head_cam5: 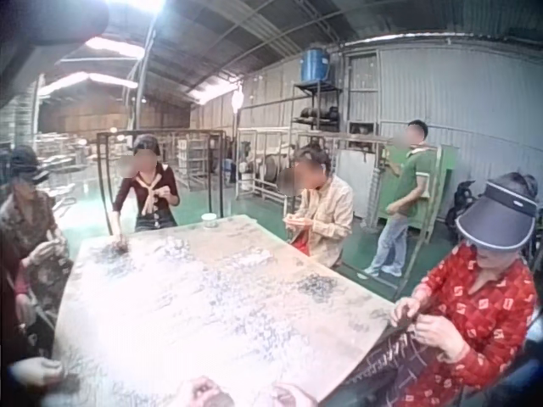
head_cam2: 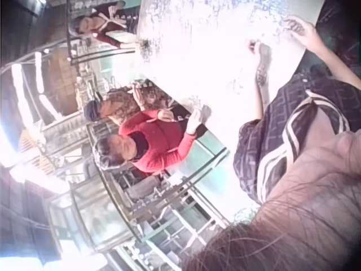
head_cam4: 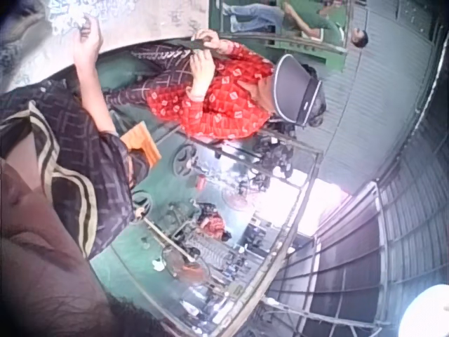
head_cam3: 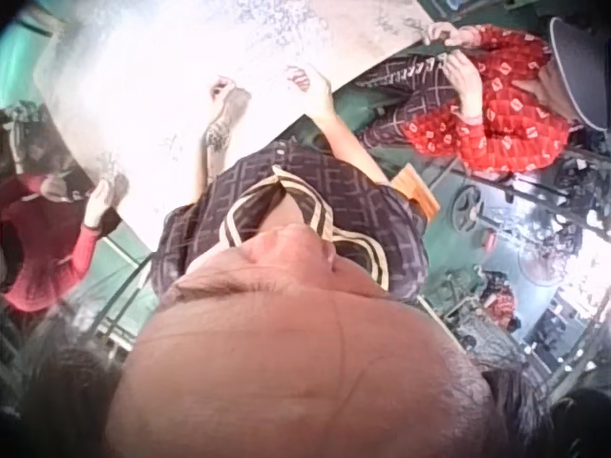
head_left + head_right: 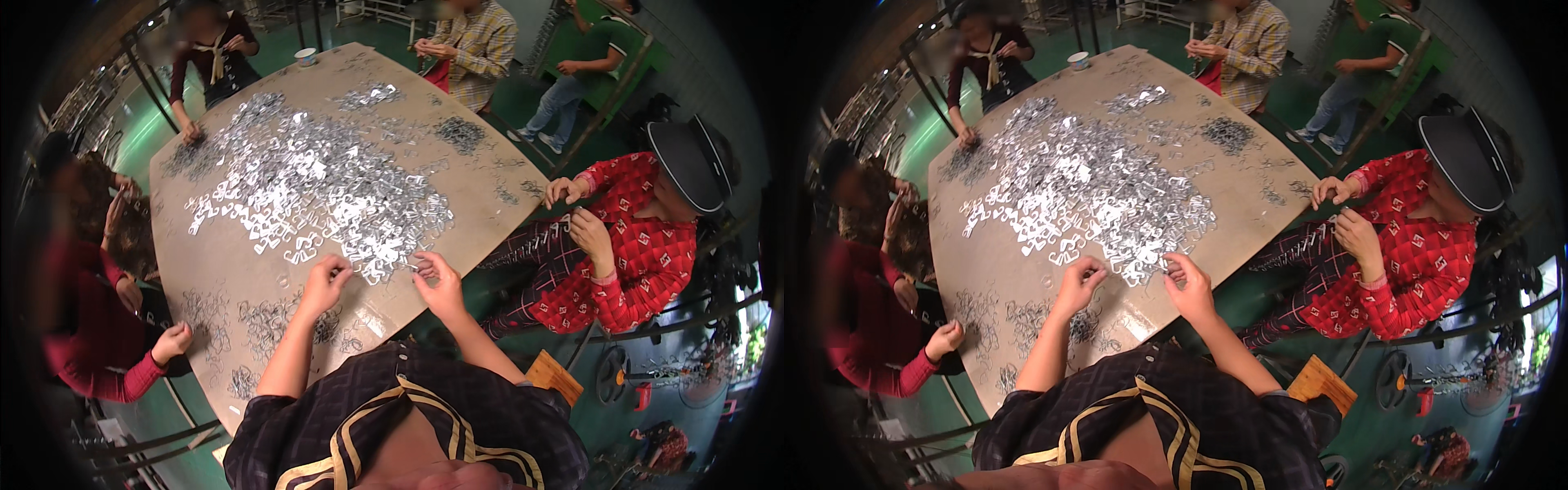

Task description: The person picks small metal hooks and wire pieces from a table and links them together by hand. The person repeatedly places the linked hooks onto a vertical metal rack. Other people at the table perform the same task.

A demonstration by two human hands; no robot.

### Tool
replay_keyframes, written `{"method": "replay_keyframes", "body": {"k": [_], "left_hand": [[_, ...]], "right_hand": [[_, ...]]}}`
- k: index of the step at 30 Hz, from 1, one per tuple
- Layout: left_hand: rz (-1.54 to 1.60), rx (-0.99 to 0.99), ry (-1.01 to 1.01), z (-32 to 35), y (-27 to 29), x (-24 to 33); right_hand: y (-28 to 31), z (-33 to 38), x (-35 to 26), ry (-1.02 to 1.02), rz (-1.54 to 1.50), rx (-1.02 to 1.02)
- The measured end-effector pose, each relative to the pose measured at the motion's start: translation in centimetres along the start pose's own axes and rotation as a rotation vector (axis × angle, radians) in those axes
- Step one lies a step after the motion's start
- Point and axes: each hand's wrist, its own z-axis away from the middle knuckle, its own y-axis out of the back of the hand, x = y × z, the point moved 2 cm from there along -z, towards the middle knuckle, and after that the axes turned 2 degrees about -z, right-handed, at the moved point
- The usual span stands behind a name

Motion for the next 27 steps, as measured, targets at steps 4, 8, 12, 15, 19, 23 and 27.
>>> {"method": "replay_keyframes", "body": {"k": [4, 8, 12, 15, 19, 23, 27], "left_hand": [[0.329, -0.11, -0.09, 0.3, -2.8, 3.8], [0.25, -0.115, -0.161, 0.6, -3.3, 5.9], [0.222, -0.087, -0.16, 0.7, -3.4, 6.3], [0.226, -0.099, -0.153, 0.8, -3.5, 5.8], [0.582, -0.133, -0.042, 1.1, -3.5, 4.3], [0.6, -0.108, -0.046, 1.1, -1.8, 4.2], [0.527, -0.086, -0.068, 1.3, -1.3, 3.7]], "right_hand": [[-0.7, 0.3, -0.6, 0.039, -0.048, -0.005], [-1.3, 0.7, -1.3, 0.019, -0.064, -0.052], [-1.9, 1.0, -2.0, 0.015, -0.015, -0.103], [-2.3, 1.2, -1.7, 0.043, -0.034, -0.102], [-1.8, 0.8, 0.8, 0.075, -0.104, 0.014], [0.6, -0.2, 7.7, -0.13, 0.204, 0.129], [-0.8, -1.0, 10.4, -0.138, 0.443, 0.001]]}}
